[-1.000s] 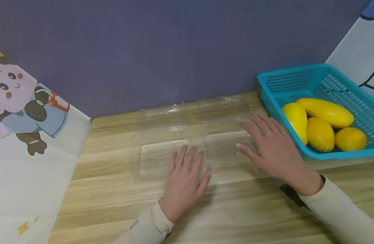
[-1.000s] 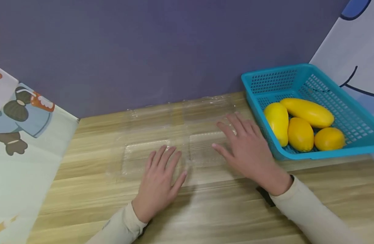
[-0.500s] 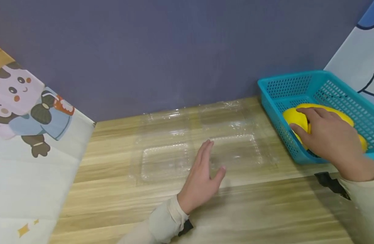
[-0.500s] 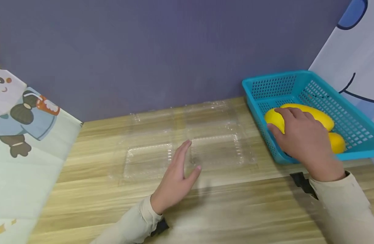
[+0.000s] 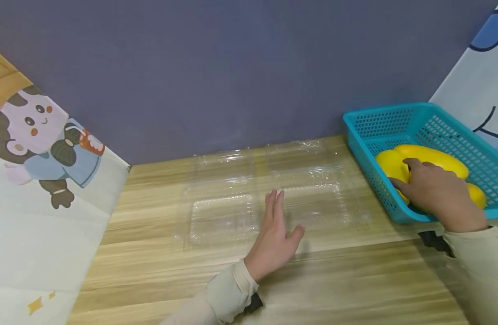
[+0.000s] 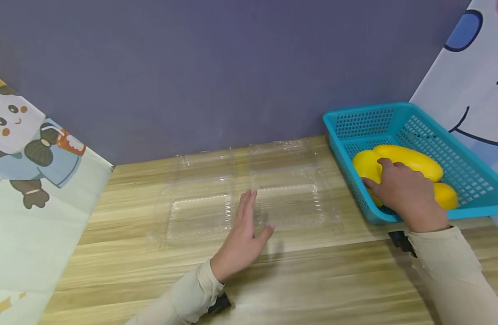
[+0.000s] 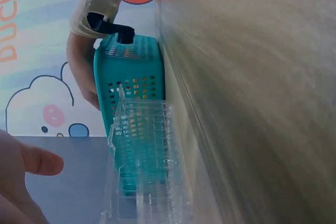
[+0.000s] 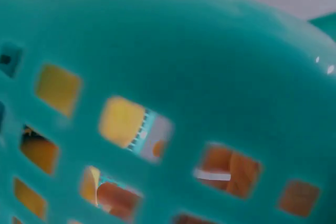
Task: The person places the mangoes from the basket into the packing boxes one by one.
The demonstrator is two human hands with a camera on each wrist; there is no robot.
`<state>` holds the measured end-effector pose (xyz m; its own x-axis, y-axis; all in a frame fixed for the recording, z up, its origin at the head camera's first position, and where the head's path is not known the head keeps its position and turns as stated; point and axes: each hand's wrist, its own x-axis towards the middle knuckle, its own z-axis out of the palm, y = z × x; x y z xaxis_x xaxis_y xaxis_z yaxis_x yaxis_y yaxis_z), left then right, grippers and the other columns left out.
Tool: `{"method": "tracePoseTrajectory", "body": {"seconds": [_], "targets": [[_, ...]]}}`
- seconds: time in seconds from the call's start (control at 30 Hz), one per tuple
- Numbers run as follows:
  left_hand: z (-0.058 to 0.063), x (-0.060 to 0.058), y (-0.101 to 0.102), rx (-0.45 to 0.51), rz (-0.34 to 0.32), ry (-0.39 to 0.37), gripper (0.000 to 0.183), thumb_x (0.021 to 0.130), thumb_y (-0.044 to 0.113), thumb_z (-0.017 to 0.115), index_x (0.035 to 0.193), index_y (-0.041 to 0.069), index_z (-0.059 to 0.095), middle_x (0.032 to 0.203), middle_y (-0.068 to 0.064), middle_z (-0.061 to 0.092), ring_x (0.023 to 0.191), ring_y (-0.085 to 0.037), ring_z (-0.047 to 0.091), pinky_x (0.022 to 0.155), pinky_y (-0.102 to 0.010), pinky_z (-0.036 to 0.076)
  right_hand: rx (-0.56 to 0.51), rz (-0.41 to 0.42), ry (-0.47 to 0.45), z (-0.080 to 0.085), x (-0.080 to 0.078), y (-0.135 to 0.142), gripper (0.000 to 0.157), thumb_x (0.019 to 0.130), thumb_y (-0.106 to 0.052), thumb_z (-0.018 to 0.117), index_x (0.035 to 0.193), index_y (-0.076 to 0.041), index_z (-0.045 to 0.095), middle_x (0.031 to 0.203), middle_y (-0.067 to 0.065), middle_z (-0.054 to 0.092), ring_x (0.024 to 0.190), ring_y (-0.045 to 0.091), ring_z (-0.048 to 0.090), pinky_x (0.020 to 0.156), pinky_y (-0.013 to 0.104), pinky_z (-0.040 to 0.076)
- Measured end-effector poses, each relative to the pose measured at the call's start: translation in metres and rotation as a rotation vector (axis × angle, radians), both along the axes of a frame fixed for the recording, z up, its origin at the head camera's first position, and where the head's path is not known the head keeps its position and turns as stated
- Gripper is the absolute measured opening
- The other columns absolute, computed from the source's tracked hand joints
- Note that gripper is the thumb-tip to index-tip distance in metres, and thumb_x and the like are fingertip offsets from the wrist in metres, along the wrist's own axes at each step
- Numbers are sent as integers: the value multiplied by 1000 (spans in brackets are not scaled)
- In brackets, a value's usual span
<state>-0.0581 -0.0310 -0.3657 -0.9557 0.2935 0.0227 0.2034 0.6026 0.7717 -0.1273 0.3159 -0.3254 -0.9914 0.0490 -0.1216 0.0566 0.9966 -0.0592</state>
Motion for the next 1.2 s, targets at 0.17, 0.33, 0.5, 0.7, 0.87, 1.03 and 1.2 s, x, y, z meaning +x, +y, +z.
{"method": "tracePoseTrajectory", "body": {"seconds": [0.17, 0.33, 0.5, 0.7, 0.87, 1.03, 1.2], "targets": [[-4, -1, 5, 91, 33, -107, 86, 92, 35, 53, 153, 25, -8, 160, 3, -17, 149, -21, -5, 118, -52, 17, 2, 46, -9, -6, -1, 6, 89, 92, -66, 32, 134, 13, 35, 103, 41, 56, 71, 43, 58, 51, 51, 45], [-11, -7, 9, 200, 70, -146, 87, 92, 31, 52, 152, 21, -11, 161, -3, -12, 149, -23, -1, 120, -49, 11, 13, 46, -19, -9, 0, 8, 82, 93, -60, 36, 131, 13, 36, 97, 39, 57, 69, 41, 58, 49, 50, 43], [-18, -15, 9, 230, 101, -160, 85, 91, 25, 53, 153, 14, -4, 161, -11, -1, 149, -29, 6, 120, -51, 13, 68, 89, -39, -12, 1, 9, 51, 98, -22, 39, 133, 14, 29, 98, 36, 57, 75, 41, 57, 51, 50, 45], [-23, -19, 8, 236, 124, -214, 79, 94, 28, 49, 153, 14, -1, 161, -10, 4, 148, -31, 12, 119, -53, 15, 120, 128, -67, -13, 0, 12, 57, 97, -26, 42, 136, 12, 25, 104, 37, 56, 86, 46, 54, 59, 56, 46], [-25, -21, 6, 288, 141, -258, 74, 96, 32, 44, 154, 15, 0, 161, -8, 9, 148, -31, 14, 119, -54, 15, 109, 140, -137, -6, -2, 15, 89, 92, -63, 38, 142, 11, 24, 114, 38, 56, 93, 50, 56, 63, 56, 46], [-26, -24, 4, 320, 168, -260, 69, 97, 31, 41, 153, 12, 5, 160, -11, 12, 147, -31, 16, 119, -53, 16, 41, 64, -169, 9, -1, 30, 103, 88, -75, 25, 146, 10, 16, 108, 33, 60, 86, 51, 58, 67, 61, 45], [-27, -28, 4, 336, 193, -227, 66, 97, 29, 40, 153, 9, 10, 157, -15, 20, 145, -32, 21, 118, -52, 19, 26, 0, -32, 19, 3, 57, 92, 95, -62, 31, 143, 15, 13, 126, 48, 32, 97, 63, 45, 78, 67, 41]]}}
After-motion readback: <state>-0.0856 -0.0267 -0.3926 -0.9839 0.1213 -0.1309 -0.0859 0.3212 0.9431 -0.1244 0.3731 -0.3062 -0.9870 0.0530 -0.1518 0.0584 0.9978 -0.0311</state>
